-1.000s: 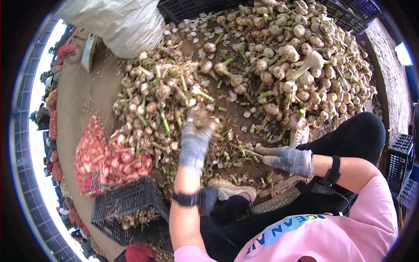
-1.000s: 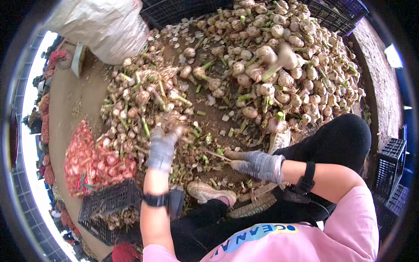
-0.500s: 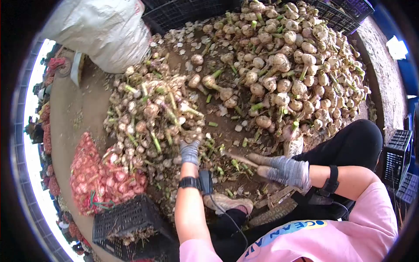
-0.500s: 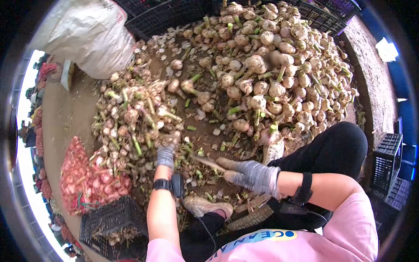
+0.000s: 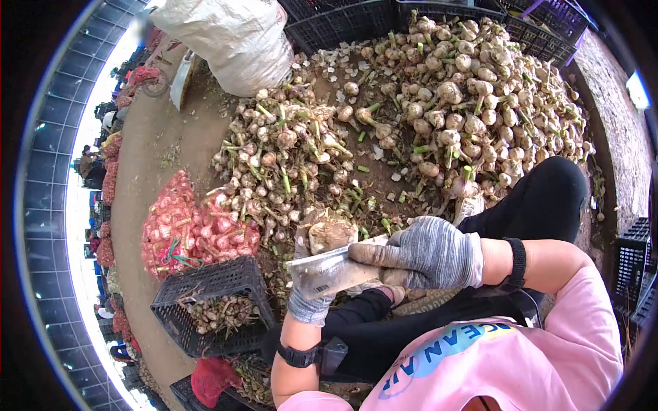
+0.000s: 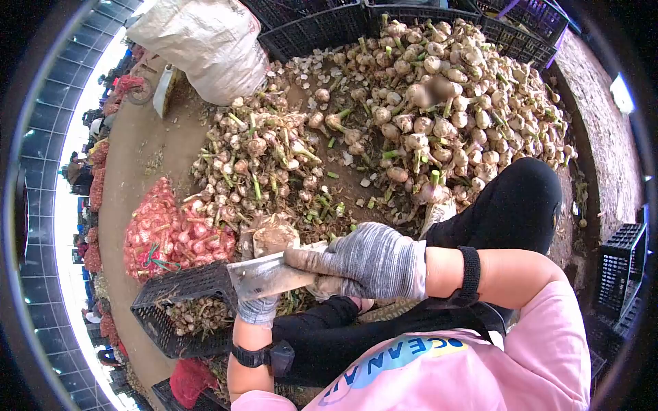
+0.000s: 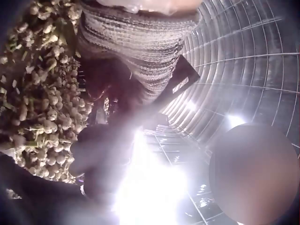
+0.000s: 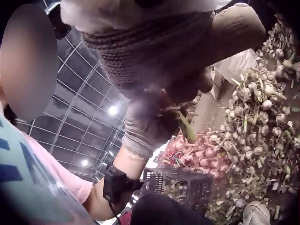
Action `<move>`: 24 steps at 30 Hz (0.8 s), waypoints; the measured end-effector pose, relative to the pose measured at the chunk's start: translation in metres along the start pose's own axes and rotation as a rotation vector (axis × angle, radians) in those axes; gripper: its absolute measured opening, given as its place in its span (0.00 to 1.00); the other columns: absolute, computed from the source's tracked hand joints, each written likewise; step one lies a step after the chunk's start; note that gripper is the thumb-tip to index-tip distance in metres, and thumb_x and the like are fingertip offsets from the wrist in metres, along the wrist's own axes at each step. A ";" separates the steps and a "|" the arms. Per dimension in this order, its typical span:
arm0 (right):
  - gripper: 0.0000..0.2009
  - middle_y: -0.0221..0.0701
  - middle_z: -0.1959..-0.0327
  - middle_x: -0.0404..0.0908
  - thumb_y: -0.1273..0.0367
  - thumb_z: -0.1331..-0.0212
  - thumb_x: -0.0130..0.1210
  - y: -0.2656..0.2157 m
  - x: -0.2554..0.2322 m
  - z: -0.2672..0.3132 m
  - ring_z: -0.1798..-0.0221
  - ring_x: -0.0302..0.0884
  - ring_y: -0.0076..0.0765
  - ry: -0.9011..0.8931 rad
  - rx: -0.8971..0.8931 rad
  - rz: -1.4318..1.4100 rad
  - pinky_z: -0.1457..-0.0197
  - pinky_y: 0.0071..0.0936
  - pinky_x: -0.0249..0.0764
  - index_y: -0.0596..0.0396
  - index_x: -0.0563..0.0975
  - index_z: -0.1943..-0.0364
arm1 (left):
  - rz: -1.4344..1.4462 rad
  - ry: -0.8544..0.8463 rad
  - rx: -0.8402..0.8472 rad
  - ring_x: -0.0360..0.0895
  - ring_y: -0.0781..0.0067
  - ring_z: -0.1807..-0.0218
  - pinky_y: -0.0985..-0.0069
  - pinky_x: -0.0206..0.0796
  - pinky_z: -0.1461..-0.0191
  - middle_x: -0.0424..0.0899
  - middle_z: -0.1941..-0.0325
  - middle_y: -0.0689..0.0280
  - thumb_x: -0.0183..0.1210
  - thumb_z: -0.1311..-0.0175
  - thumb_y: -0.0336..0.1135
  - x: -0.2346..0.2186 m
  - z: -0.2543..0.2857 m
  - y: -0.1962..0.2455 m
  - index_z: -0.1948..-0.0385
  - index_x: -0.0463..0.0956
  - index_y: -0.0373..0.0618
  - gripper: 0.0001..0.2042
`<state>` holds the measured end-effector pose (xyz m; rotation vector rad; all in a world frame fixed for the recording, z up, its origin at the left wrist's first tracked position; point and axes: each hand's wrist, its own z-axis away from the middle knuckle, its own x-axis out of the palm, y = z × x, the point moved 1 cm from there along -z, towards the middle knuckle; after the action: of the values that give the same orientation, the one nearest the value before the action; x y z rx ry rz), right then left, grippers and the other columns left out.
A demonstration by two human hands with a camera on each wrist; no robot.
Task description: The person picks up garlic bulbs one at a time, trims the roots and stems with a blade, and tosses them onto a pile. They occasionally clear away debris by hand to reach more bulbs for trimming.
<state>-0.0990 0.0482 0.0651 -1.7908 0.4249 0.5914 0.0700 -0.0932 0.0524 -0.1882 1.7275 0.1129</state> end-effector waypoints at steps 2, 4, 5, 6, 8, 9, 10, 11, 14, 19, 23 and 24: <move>0.28 0.43 0.74 0.77 0.57 0.37 0.46 -0.012 -0.002 0.001 0.78 0.75 0.51 0.011 -0.020 -0.011 0.74 0.38 0.72 0.34 0.54 0.32 | 0.076 0.049 -0.014 0.69 0.60 0.43 0.59 0.58 0.36 0.73 0.48 0.61 0.64 0.58 0.64 -0.019 -0.002 0.007 0.50 0.71 0.47 0.36; 0.29 0.43 0.76 0.76 0.56 0.37 0.45 -0.019 -0.002 0.004 0.79 0.75 0.50 -0.019 -0.029 0.044 0.75 0.39 0.72 0.33 0.53 0.32 | 0.218 0.119 -0.016 0.70 0.60 0.45 0.61 0.60 0.38 0.74 0.49 0.61 0.67 0.60 0.57 -0.022 0.004 0.011 0.51 0.71 0.46 0.34; 0.29 0.43 0.76 0.76 0.56 0.37 0.45 -0.022 -0.002 0.004 0.79 0.75 0.50 -0.021 -0.031 0.046 0.75 0.39 0.72 0.33 0.53 0.32 | 0.362 0.183 -0.017 0.72 0.61 0.47 0.64 0.63 0.40 0.74 0.50 0.61 0.71 0.61 0.51 -0.023 0.007 0.012 0.51 0.72 0.45 0.33; 0.29 0.40 0.77 0.75 0.54 0.38 0.46 -0.024 -0.003 0.004 0.78 0.74 0.49 -0.049 -0.027 0.088 0.75 0.38 0.70 0.37 0.55 0.33 | 0.363 0.184 -0.020 0.72 0.61 0.47 0.64 0.63 0.40 0.74 0.50 0.61 0.71 0.61 0.51 -0.022 0.010 0.012 0.51 0.72 0.45 0.33; 0.30 0.38 0.77 0.74 0.53 0.40 0.47 -0.028 -0.003 0.005 0.78 0.74 0.48 -0.079 -0.026 0.130 0.75 0.38 0.69 0.41 0.57 0.33 | 0.629 0.086 -0.199 0.73 0.65 0.48 0.69 0.64 0.41 0.75 0.52 0.62 0.75 0.65 0.42 -0.019 0.015 0.010 0.49 0.68 0.45 0.36; 0.30 0.38 0.78 0.74 0.53 0.40 0.48 -0.029 -0.002 0.005 0.79 0.74 0.48 -0.073 -0.037 0.139 0.76 0.38 0.69 0.41 0.58 0.33 | 0.761 0.036 -0.289 0.74 0.68 0.49 0.71 0.64 0.41 0.75 0.52 0.63 0.76 0.67 0.37 -0.019 0.016 0.009 0.48 0.66 0.46 0.38; 0.31 0.38 0.79 0.73 0.52 0.41 0.48 -0.029 -0.002 0.005 0.79 0.73 0.47 -0.066 -0.047 0.147 0.77 0.38 0.69 0.41 0.58 0.33 | 0.761 0.037 -0.290 0.74 0.68 0.49 0.71 0.64 0.41 0.75 0.52 0.63 0.76 0.67 0.37 -0.020 0.016 0.013 0.48 0.66 0.46 0.38; 0.31 0.38 0.79 0.73 0.52 0.41 0.48 -0.030 -0.001 0.005 0.79 0.73 0.47 -0.067 -0.047 0.146 0.77 0.38 0.69 0.41 0.58 0.33 | 1.249 0.103 -0.521 0.74 0.70 0.49 0.71 0.63 0.41 0.75 0.52 0.64 0.76 0.65 0.39 -0.022 0.014 0.018 0.47 0.64 0.47 0.38; 0.33 0.37 0.81 0.72 0.50 0.43 0.50 -0.031 -0.001 0.005 0.82 0.72 0.47 -0.028 -0.088 0.152 0.79 0.38 0.67 0.41 0.58 0.34 | 1.309 0.016 -0.532 0.73 0.73 0.49 0.70 0.62 0.40 0.75 0.50 0.67 0.74 0.62 0.44 -0.028 0.015 0.021 0.46 0.63 0.49 0.38; 0.33 0.40 0.78 0.75 0.57 0.43 0.50 -0.028 -0.006 0.007 0.80 0.74 0.48 -0.115 -0.036 0.179 0.78 0.39 0.69 0.34 0.53 0.32 | 0.279 0.027 -0.066 0.75 0.73 0.56 0.68 0.62 0.44 0.79 0.63 0.72 0.68 0.59 0.58 -0.050 -0.003 0.034 0.57 0.74 0.54 0.28; 0.36 0.38 0.80 0.74 0.56 0.45 0.51 -0.010 0.009 0.012 0.80 0.74 0.48 -0.127 -0.052 0.322 0.79 0.39 0.69 0.30 0.48 0.31 | 0.172 0.098 -0.054 0.74 0.72 0.61 0.67 0.63 0.48 0.77 0.68 0.73 0.66 0.59 0.59 -0.035 -0.002 0.045 0.62 0.75 0.56 0.24; 0.36 0.38 0.80 0.74 0.56 0.45 0.51 -0.006 0.011 0.013 0.80 0.74 0.48 -0.129 -0.052 0.321 0.79 0.39 0.69 0.30 0.48 0.31 | 0.210 0.051 -0.086 0.74 0.68 0.60 0.65 0.64 0.49 0.77 0.65 0.70 0.69 0.60 0.55 -0.010 0.011 0.043 0.62 0.75 0.52 0.25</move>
<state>-0.0890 0.0625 0.0600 -1.7332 0.6180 0.9440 0.0739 -0.0482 0.0591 -0.0725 1.7916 0.3401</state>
